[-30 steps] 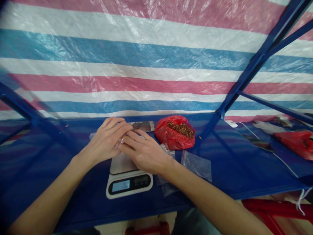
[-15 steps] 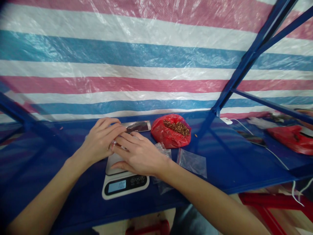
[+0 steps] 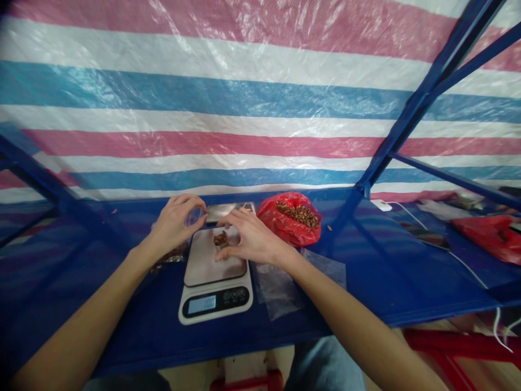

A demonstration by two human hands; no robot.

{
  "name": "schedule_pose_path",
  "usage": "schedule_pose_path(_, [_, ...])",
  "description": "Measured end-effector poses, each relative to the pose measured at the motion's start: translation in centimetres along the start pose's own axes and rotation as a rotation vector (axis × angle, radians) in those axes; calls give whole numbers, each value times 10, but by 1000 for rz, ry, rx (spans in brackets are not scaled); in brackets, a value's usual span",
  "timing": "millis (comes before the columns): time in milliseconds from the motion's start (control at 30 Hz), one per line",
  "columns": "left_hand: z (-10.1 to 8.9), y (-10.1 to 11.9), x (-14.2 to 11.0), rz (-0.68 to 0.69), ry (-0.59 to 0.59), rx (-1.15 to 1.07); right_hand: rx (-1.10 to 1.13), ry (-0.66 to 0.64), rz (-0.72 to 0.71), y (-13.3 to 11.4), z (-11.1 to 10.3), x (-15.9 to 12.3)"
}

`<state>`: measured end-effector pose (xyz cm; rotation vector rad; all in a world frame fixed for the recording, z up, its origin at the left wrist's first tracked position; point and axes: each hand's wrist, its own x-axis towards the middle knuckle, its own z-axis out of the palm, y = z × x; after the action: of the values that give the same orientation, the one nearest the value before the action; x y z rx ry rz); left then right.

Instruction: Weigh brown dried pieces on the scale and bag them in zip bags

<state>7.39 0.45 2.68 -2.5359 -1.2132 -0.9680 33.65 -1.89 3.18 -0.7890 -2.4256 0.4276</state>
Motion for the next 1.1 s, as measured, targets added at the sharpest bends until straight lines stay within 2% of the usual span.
schedule_pose_path(167, [0,10,1,-38,24,-108,36,-4,21,-1,7,0])
schedule_pose_path(400, [2,20,1,-38,44,-117,442,228,178,0,12,3])
schedule_pose_path(567, [7,27,1,-31,41,-71,562,327,178,-4,22,6])
schedule_pose_path(767, [5,35,3,-94,3,-71,409,399,177,-13,27,9])
schedule_pose_path(867, [5,37,3,-120,-24,-57,245,410,145,-17,23,10])
schedule_pose_path(1000, [8,39,3,-161,-56,-47,83,390,70,-20,20,11])
schedule_pose_path(1100, [9,41,3,-218,-36,-55,-49,336,0,-21,21,13])
